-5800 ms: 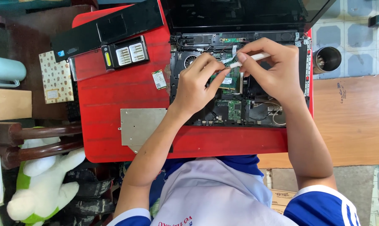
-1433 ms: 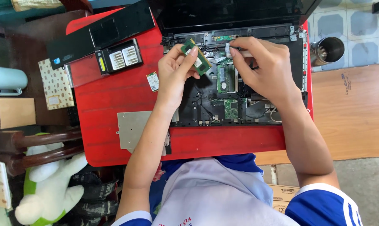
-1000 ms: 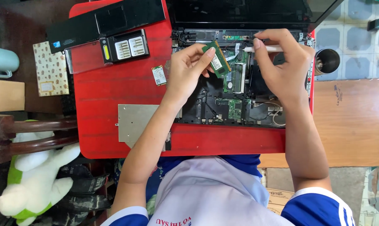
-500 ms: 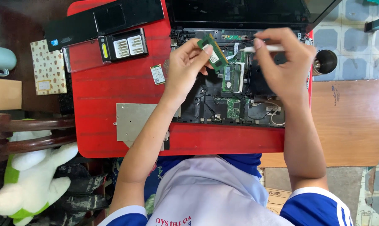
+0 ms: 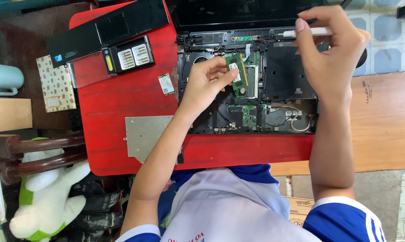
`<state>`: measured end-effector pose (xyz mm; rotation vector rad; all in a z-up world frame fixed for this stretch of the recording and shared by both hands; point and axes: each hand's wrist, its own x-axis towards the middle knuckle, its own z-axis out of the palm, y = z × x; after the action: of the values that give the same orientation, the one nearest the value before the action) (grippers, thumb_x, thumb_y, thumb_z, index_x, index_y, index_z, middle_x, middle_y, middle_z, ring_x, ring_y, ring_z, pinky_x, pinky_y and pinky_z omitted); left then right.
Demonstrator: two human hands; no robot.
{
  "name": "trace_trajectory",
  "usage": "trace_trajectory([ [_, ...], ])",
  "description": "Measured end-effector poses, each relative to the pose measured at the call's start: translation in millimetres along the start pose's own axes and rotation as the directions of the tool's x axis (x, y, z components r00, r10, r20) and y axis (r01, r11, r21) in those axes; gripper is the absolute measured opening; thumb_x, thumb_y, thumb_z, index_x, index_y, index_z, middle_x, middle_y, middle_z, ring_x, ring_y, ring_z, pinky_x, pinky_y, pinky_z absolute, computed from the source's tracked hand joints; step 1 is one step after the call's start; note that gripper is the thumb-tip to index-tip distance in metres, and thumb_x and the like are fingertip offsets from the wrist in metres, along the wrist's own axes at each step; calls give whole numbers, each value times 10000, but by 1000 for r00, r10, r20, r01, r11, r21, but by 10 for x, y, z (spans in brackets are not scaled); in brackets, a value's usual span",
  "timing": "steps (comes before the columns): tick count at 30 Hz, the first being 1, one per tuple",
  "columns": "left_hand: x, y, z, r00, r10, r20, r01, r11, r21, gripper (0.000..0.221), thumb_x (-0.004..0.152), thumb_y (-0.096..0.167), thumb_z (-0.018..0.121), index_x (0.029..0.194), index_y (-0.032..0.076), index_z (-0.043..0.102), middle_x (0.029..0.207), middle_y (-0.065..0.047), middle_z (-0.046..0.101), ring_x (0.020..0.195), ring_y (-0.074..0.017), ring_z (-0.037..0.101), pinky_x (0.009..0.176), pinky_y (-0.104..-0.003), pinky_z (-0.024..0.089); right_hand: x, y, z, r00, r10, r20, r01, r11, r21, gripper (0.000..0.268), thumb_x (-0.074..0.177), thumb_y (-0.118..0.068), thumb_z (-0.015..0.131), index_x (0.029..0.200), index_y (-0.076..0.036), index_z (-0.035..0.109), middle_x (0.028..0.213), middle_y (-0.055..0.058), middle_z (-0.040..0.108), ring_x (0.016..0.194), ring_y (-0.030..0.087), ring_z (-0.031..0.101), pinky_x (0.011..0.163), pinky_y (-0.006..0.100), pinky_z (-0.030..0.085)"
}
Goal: The person is repairing a laptop by removing RAM modules and using a tool to adjust or secure internal components.
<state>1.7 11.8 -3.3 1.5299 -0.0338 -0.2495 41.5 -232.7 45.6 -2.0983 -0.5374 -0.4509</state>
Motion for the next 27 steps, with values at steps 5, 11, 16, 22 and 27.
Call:
trace_trajectory([
  [5,-27,27,22,999,35,5,-35,999,3,172,959,246,696,989,77,709,829,-2,711,706,-86,677,593,-224,578,-15,14,39,999,-17,34,18,1000,-11,39,1224,118,673,1201,143,692,992,210,702,805,276,740,677,299,537],
  [11,-91,35,157,999,4,-47,0,996,87,247,931,204,705,1056,-6,667,793,-56,712,567,-129,723,349,-222,565,-32,13,53,999,9,54,-6,999,-45,45,1246,97,682,1219,127,700,1000,191,710,804,257,739,707,295,571],
  [16,-59,-125,265,993,75,-91,-55,978,203,297,902,181,745,1151,32,683,754,-50,742,528,-109,718,381,-249,652,-31,38,47,998,-29,54,32,998,-48,54,1243,105,667,1221,146,693,1017,215,711,804,273,735,687,308,570],
  [22,-32,-262,301,983,155,-96,-121,949,292,285,934,91,705,1208,20,670,785,-33,774,519,-131,731,538,-256,684,-27,33,66,997,-39,74,41,999,-20,39,1232,117,672,1219,147,693,994,202,706,808,271,741,682,292,536],
  [27,-21,-295,320,986,158,-58,-139,960,242,462,937,21,740,1365,95,581,867,-57,766,576,-62,688,648,-146,611,-27,52,61,992,-96,82,95,995,6,25,1219,134,670,1210,143,691,908,192,707,809,245,709,732,306,537],
])
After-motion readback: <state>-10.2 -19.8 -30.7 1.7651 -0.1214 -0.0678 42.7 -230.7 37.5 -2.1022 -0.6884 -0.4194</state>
